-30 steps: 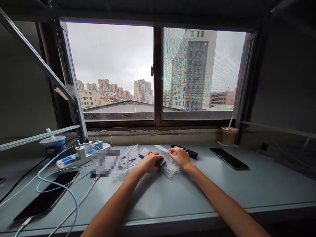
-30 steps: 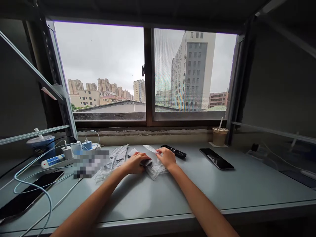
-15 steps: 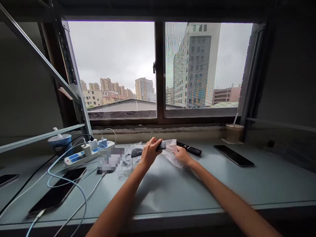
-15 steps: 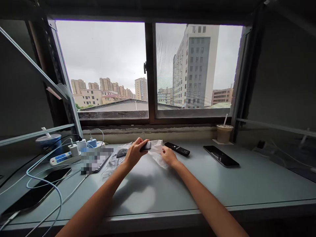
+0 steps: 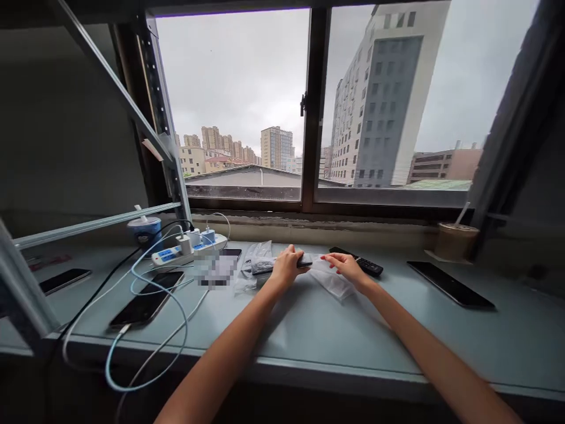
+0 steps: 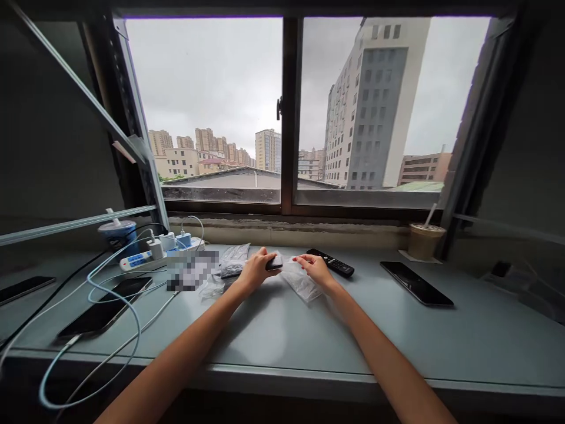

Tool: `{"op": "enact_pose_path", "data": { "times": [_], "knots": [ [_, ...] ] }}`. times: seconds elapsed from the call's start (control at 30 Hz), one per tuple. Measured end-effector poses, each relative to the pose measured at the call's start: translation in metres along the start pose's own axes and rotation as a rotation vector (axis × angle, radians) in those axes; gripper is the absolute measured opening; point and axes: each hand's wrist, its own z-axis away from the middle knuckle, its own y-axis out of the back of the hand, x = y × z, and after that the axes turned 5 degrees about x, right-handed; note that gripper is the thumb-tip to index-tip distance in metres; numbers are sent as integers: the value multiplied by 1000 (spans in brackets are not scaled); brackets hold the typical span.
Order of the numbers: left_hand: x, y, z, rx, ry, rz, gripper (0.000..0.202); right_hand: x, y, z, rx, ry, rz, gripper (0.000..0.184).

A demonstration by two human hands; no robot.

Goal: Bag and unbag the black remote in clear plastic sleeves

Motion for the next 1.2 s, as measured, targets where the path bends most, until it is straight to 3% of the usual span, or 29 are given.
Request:
{"op": "enact_pose_path", "data": {
  "times": [0.27,0.57,0.9,1.0,1.2],
  "knots": [
    [5,-6,2,-11,-9,-5,35,7,4,1,-69,-35,89,57],
    [12,-5,1,-30,-75,-41,35,9,4,7,-118,-47,72,47],
    [9,2,-6,51,-50,16,32,8,16,-8,164,-192,-67,55],
    [9,2,-4,56,-64,38,30,10,20,-8,91,-183,12,46],
    [9,2,-2,56,-115,41,35,1,17,0,-120,-182,16,48]
  ]
}}
